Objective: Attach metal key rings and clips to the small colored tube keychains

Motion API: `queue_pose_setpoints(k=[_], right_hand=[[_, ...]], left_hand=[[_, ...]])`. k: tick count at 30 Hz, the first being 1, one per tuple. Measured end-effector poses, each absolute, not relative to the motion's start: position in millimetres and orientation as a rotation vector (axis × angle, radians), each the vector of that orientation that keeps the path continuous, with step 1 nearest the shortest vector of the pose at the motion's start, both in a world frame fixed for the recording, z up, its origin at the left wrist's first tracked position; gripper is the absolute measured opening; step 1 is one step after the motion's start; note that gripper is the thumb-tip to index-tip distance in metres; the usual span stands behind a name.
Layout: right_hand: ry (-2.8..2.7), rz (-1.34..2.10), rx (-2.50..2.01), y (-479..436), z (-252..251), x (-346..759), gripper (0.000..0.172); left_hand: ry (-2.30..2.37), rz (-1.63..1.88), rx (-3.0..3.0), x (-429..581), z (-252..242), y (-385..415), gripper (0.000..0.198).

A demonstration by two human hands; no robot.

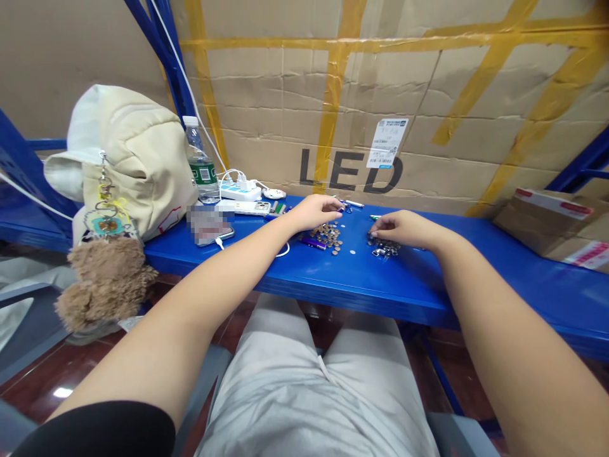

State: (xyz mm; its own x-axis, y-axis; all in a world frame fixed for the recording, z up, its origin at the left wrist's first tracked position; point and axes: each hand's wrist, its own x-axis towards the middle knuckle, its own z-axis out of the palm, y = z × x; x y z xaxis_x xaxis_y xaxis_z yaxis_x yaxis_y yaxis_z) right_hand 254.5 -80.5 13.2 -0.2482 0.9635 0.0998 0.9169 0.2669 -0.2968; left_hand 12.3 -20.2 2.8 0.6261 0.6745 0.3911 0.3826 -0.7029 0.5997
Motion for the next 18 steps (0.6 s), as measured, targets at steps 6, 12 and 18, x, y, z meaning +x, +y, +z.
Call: queue_pose_setpoints(k=[6, 12, 18], right_hand=[[-2.205, 0.247, -1.766, -84.7, 15.6, 249.7, 0.017], [-2.145, 0.269, -1.764, -87.6, 17.5, 247.9, 0.015], [-2.141, 0.268, -1.742, -86.1, 15.8, 248.0, 0.013]], left_hand=[[0.803, 0.822, 2.401, 12.2, 0.5, -18.1, 0.03], [0.76, 0.799, 2.453, 12.1, -1.9, -15.6, 0.03], [0.749, 0.788, 2.508, 12.4, -1.7, -15.6, 0.03]])
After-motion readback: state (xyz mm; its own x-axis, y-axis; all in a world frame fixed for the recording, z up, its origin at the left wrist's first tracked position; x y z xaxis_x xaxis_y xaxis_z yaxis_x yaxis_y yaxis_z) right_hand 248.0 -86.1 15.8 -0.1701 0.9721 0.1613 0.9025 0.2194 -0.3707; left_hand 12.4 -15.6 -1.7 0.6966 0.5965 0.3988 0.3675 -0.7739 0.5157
